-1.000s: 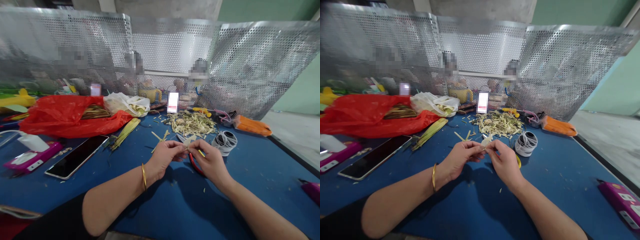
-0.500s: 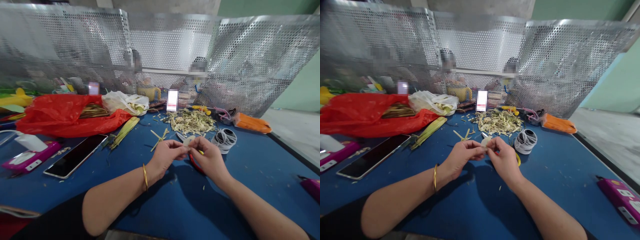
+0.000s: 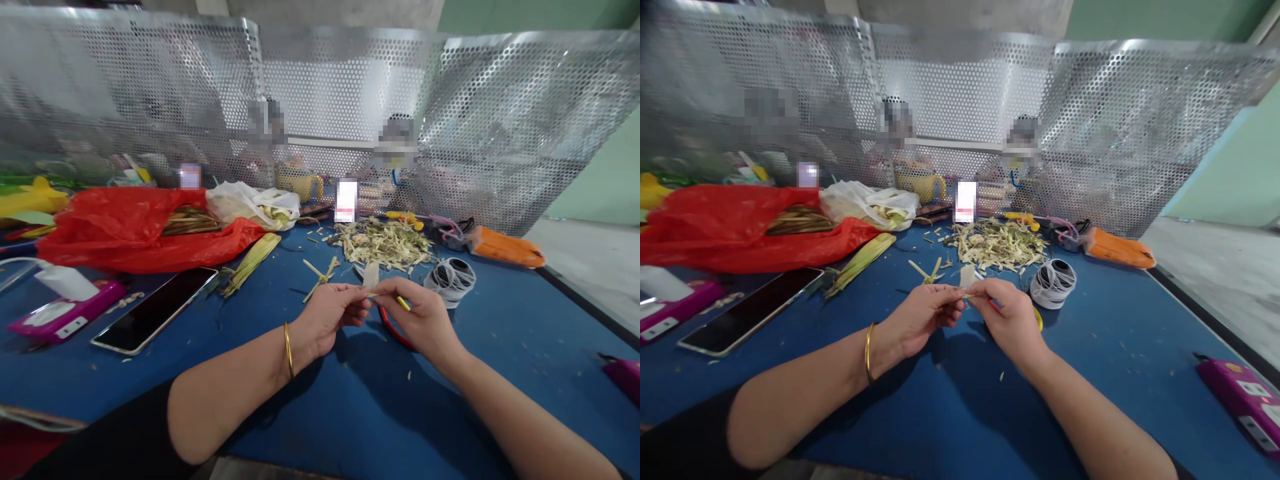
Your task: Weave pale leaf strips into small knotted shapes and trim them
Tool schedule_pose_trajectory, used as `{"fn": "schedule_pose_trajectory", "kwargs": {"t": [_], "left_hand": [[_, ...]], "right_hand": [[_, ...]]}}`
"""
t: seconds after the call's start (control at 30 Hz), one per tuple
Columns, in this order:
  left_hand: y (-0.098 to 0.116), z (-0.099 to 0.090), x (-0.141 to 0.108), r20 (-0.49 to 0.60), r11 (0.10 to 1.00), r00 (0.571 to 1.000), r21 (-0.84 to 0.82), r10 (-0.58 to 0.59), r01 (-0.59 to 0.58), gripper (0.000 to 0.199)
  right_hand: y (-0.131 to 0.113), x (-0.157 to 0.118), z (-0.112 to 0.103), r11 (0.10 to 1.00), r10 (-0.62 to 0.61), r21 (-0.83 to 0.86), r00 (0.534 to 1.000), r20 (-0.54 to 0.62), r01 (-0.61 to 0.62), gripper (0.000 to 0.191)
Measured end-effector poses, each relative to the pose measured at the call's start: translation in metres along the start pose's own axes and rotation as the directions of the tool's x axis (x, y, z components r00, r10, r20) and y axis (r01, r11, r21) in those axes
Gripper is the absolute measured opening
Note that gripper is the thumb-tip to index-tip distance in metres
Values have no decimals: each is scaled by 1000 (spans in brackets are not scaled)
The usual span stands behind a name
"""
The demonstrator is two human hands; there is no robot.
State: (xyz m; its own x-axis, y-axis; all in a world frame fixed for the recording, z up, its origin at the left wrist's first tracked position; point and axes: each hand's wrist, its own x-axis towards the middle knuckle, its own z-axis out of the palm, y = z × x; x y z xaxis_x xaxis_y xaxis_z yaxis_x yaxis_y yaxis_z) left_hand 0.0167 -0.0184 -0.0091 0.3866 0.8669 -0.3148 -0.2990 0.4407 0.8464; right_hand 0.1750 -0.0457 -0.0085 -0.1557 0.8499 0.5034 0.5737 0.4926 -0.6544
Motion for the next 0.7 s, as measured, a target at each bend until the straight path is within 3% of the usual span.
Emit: {"fn": "schedule_pose_trajectory", "kwargs": {"t": [0.17, 0.27, 0.5, 0.7], "left_hand": [[-1, 0, 1, 28, 993, 996, -77, -90, 92, 11], [-1, 0, -1, 32, 995, 996, -59, -79, 81, 8], [-2, 2, -2, 9, 990, 992, 59, 125, -125, 14], [-4, 3, -3, 25, 981, 986, 100, 163, -165, 15]], "right_hand": [[0, 0, -2, 970, -182, -161, 983, 11, 182, 10], [-2, 1, -3, 953, -221, -207, 975, 22, 221, 13], [-5, 0, -2, 996, -35, -77, 999, -14, 33, 12], [-2, 1, -1, 982, 169, 96, 985, -43, -164, 10]]}}
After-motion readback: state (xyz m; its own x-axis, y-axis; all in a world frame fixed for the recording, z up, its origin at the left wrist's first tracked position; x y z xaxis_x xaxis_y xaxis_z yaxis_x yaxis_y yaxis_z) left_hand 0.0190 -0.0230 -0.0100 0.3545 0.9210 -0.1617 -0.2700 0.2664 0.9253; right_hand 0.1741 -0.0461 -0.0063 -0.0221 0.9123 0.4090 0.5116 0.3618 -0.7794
